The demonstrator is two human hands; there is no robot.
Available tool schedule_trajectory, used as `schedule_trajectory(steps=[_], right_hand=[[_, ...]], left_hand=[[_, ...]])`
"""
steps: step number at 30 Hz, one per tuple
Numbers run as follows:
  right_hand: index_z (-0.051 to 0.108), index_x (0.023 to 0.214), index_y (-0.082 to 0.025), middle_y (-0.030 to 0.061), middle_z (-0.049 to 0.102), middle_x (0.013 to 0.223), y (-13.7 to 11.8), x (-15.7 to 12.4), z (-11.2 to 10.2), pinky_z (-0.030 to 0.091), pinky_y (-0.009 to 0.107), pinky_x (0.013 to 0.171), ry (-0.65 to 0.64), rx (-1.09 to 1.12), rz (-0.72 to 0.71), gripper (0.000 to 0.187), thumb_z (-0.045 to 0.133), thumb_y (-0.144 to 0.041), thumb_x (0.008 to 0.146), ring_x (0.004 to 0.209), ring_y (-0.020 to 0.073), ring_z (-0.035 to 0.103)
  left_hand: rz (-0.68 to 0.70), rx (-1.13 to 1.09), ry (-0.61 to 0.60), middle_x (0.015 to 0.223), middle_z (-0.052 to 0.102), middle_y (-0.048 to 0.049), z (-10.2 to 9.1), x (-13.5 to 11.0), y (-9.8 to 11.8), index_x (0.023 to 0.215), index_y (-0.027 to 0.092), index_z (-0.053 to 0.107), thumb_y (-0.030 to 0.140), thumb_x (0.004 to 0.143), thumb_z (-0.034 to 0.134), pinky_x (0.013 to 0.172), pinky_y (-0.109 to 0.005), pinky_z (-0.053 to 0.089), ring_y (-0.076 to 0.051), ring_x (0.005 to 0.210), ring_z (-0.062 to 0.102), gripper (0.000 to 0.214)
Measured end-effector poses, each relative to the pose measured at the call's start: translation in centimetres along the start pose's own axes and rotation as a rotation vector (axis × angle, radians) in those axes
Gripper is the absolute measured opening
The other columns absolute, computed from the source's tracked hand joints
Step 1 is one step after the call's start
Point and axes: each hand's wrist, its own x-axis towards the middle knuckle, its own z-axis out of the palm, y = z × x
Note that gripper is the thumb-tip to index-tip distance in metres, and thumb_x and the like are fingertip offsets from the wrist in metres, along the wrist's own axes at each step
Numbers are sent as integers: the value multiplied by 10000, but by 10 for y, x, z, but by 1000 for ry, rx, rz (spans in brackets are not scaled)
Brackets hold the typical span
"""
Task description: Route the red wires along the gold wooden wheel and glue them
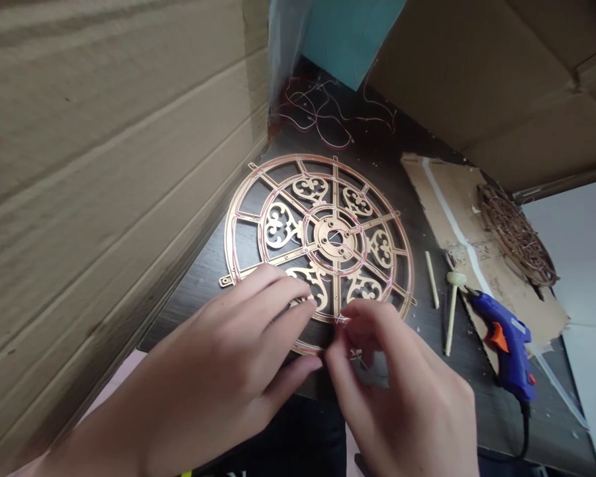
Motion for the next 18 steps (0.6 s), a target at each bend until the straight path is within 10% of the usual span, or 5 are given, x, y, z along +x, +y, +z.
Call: schedule_trajectory(steps=[18], right_hand=[[670,893,-223,-40,680,771,2,-3,-2,474,225,627,11,2,8,81,626,-198,956,655,112,658]], left_hand=[[-5,-4,-5,1211,671,-63,1,-2,0,1222,134,628,228,1031,577,1071,-398,439,-240,1200,574,218]])
